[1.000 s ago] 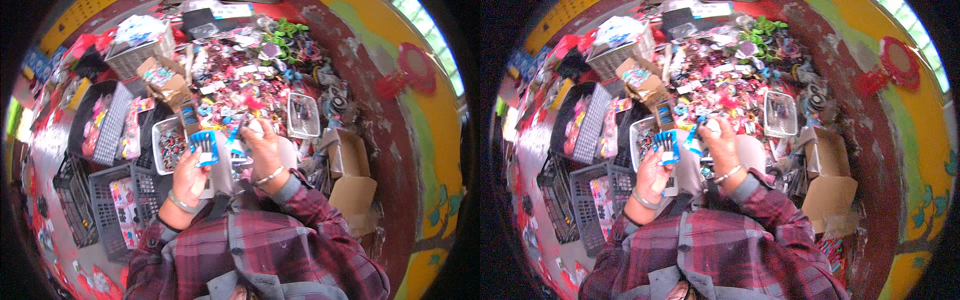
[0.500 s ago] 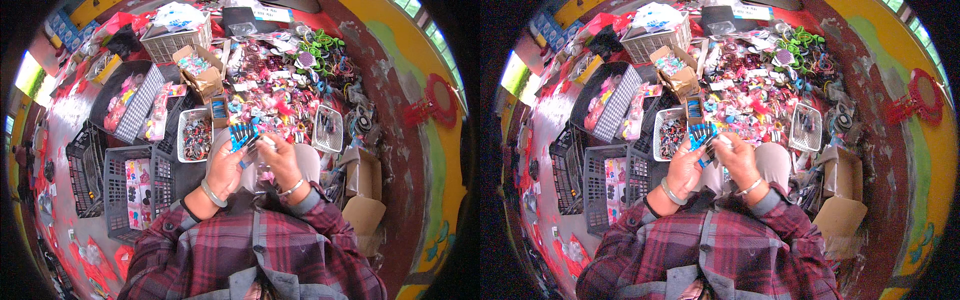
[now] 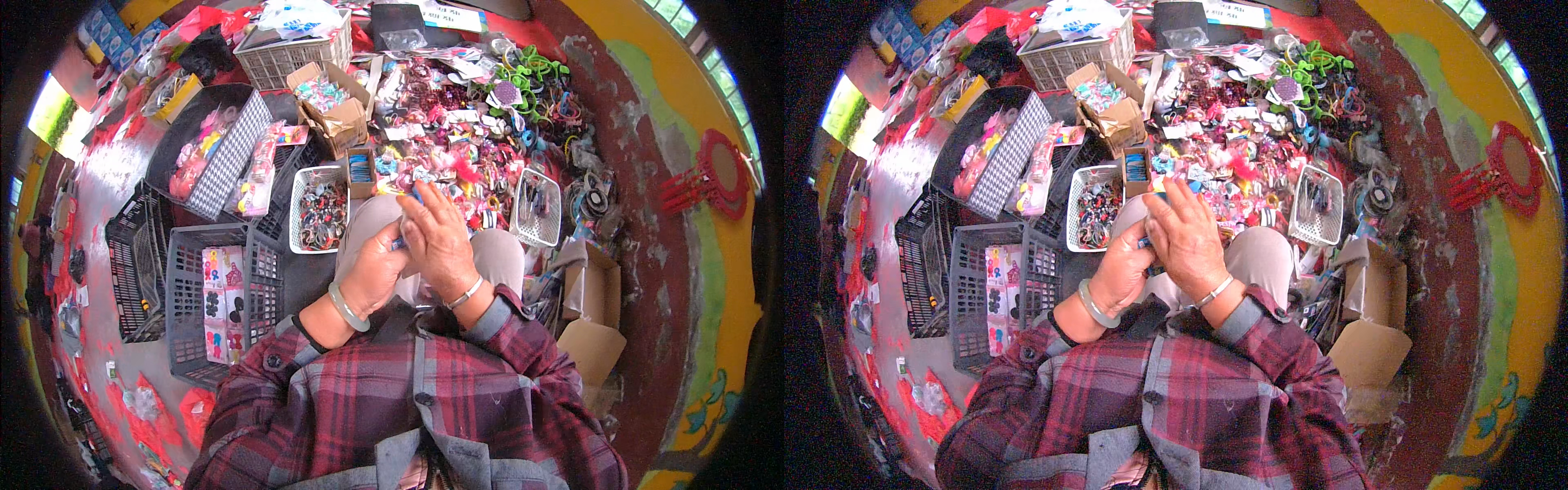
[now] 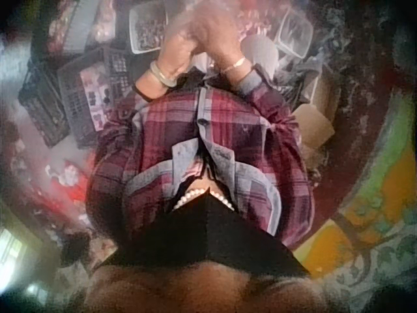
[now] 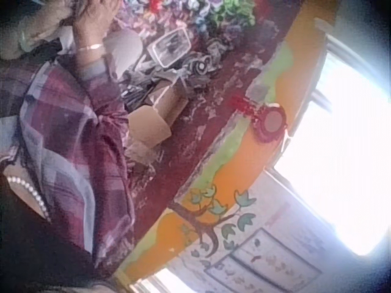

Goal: The person sits on the floor surrounded by baskets and boxes of hair accessories. They pick up small packages of hair clips, remove the clips from the packaging, and place them into a white basket.

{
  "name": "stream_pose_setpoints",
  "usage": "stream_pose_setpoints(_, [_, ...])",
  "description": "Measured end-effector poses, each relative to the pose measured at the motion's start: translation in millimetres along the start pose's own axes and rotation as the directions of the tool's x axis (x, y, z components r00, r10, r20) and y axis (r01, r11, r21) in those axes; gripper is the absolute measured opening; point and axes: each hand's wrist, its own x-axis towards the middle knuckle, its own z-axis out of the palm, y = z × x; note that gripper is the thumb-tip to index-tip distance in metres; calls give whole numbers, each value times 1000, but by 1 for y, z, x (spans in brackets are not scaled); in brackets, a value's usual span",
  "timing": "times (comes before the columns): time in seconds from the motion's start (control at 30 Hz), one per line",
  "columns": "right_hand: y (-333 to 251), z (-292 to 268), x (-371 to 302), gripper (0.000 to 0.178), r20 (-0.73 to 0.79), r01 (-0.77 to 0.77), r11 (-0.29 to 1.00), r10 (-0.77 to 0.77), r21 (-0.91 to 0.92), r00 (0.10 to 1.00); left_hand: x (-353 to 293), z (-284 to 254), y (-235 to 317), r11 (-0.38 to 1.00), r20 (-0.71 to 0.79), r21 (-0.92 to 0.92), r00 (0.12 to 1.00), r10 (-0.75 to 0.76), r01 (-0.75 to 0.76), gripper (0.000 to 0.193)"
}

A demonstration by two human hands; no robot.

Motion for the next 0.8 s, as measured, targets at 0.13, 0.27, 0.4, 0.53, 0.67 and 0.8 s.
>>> stream_pose_setpoints(0.13, [6, 1, 8, 25, 55, -400, 861, 404, 315, 913, -4, -1, -1, 1000, 41, 1, 999, -20, 20, 36])
stream_pose_setpoints(0.27, [44, 18, -2, 27, 144, -444, 768, 429, 462, 892, -4, -15, -11, 998, 60, 60, 998, -14, 11, 36])
stream_pose_setpoints(0.4, [79, -9, 1, 28, 294, -577, 237, 677, 782, 675, -3, -8, 7, 994, 113, -110, 994, -5, 17, 36])
stream_pose_setpoints(0.53, [35, -20, 2, 33, -111, -153, 864, 233, 479, 966, 1, -4, 15, 998, 102, -66, 995, -10, 17, 39])
stream_pose_setpoints(0.67, [12, -1, 6, 32, 18, -16, 982, 12, 186, 1000, 0, -6, 7, 996, 88, 88, 996, -5, -3, 39])
stream_pose_setpoints(0.8, [14, 3, 14, 29, 164, -403, 819, 369, 407, 915, -1, -16, -1, 992, 108, 122, 994, 25, -38, 39])
